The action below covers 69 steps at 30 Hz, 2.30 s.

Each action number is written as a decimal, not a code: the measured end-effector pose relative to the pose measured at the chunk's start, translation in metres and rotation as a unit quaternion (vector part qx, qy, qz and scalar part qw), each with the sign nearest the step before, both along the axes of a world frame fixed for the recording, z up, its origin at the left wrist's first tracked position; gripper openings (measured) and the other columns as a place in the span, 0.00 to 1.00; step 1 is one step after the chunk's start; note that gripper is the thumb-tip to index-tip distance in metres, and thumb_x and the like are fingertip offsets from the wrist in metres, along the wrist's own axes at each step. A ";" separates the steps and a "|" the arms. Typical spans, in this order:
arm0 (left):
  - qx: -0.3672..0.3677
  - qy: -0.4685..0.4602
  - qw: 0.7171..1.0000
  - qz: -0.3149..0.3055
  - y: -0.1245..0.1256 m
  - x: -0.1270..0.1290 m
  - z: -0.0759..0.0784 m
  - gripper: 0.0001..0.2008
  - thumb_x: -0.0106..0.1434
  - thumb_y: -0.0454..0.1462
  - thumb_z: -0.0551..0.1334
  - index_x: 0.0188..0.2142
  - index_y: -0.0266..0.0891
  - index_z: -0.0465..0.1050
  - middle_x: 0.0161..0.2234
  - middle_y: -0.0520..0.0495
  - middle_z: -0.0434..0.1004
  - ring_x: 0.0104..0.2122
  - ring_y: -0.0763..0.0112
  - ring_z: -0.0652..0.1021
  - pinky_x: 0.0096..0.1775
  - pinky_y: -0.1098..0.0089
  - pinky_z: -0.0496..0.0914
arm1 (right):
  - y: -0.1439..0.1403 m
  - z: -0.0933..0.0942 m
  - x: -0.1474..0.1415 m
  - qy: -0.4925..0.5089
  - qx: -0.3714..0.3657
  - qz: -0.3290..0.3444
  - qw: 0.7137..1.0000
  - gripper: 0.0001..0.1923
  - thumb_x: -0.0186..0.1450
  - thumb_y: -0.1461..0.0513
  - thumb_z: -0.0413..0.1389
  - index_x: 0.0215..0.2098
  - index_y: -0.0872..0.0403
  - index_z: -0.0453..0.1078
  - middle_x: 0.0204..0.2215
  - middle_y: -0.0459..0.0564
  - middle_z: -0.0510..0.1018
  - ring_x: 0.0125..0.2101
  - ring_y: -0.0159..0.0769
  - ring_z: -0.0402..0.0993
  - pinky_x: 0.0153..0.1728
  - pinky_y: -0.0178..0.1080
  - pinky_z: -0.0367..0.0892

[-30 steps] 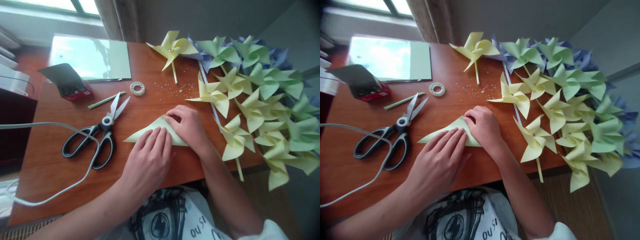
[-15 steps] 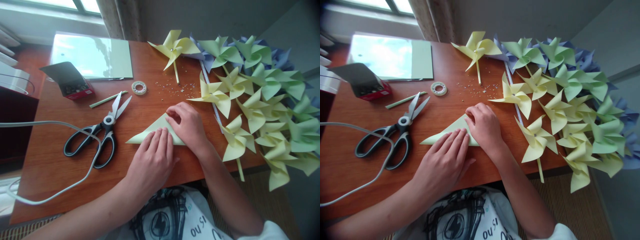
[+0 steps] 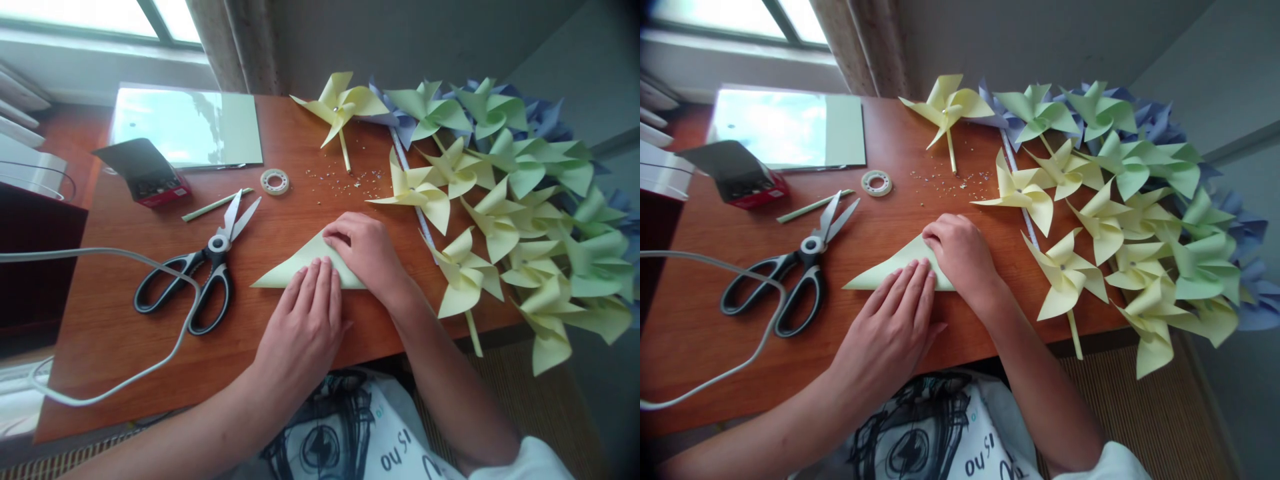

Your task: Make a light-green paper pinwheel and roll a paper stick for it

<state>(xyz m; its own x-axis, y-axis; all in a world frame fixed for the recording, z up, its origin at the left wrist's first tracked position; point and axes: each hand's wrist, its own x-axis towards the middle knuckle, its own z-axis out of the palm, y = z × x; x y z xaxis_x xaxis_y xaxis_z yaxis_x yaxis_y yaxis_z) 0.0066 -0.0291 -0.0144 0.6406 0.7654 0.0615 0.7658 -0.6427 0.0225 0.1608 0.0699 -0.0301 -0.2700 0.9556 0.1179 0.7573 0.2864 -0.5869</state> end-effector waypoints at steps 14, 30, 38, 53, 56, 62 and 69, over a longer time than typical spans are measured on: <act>-0.061 -0.041 0.997 -0.007 -0.019 -0.005 -0.018 0.58 0.62 0.67 0.49 0.68 0.14 0.53 0.70 0.15 0.48 0.71 0.33 0.51 0.69 0.45 0.49 | 0.001 -0.001 0.000 -0.036 -0.004 0.008 0.999 0.06 0.68 0.68 0.61 0.34 0.54 0.79 0.35 0.49 0.83 0.39 0.38 0.77 0.44 0.38 0.67; -0.077 -0.069 0.995 -0.015 -0.019 -0.007 -0.020 0.61 0.54 0.69 0.59 0.71 0.24 0.50 0.71 0.15 0.45 0.72 0.33 0.48 0.68 0.44 0.48 | -0.033 0.016 0.013 -0.035 0.051 0.009 0.998 0.13 0.71 0.67 0.54 0.51 0.57 0.76 0.46 0.56 0.81 0.48 0.45 0.75 0.54 0.47 0.69; -0.071 -0.065 0.995 -0.014 -0.019 -0.006 -0.024 0.58 0.59 0.68 0.54 0.69 0.18 0.54 0.71 0.14 0.46 0.72 0.32 0.49 0.68 0.44 0.48 | -0.091 -0.005 0.020 -0.090 0.112 -0.044 0.989 0.24 0.67 0.68 0.55 0.61 0.56 0.67 0.59 0.62 0.73 0.59 0.55 0.66 0.60 0.57 0.66; -0.077 -0.076 0.994 -0.013 -0.019 -0.007 -0.021 0.57 0.58 0.67 0.57 0.71 0.25 0.53 0.71 0.14 0.45 0.71 0.31 0.49 0.67 0.43 0.49 | -0.118 -0.009 0.025 -0.013 0.163 -0.147 0.976 0.26 0.69 0.74 0.45 0.60 0.54 0.71 0.52 0.60 0.80 0.54 0.47 0.76 0.57 0.52 0.73; -0.075 -0.085 0.993 -0.017 -0.019 -0.007 -0.023 0.57 0.58 0.67 0.57 0.71 0.26 0.53 0.71 0.14 0.45 0.71 0.31 0.49 0.67 0.43 0.49 | -0.132 -0.010 0.017 0.012 0.137 -0.064 0.988 0.28 0.70 0.73 0.44 0.65 0.52 0.66 0.55 0.57 0.80 0.58 0.43 0.76 0.60 0.48 0.73; -0.068 -0.081 0.994 -0.032 -0.017 -0.010 -0.021 0.56 0.60 0.66 0.56 0.71 0.23 0.53 0.71 0.15 0.45 0.72 0.33 0.48 0.68 0.44 0.49 | -0.153 -0.010 0.015 -0.102 0.083 -0.029 0.991 0.30 0.72 0.70 0.47 0.71 0.51 0.57 0.64 0.55 0.72 0.65 0.46 0.68 0.67 0.56 0.63; -0.020 -0.028 0.999 -0.025 -0.020 -0.047 -0.011 0.52 0.64 0.64 0.54 0.67 0.18 0.59 0.69 0.16 0.53 0.70 0.33 0.57 0.66 0.46 0.54 | -0.151 -0.002 0.013 -0.133 0.078 -0.044 0.987 0.24 0.74 0.65 0.50 0.68 0.54 0.61 0.64 0.55 0.72 0.63 0.45 0.71 0.69 0.59 0.53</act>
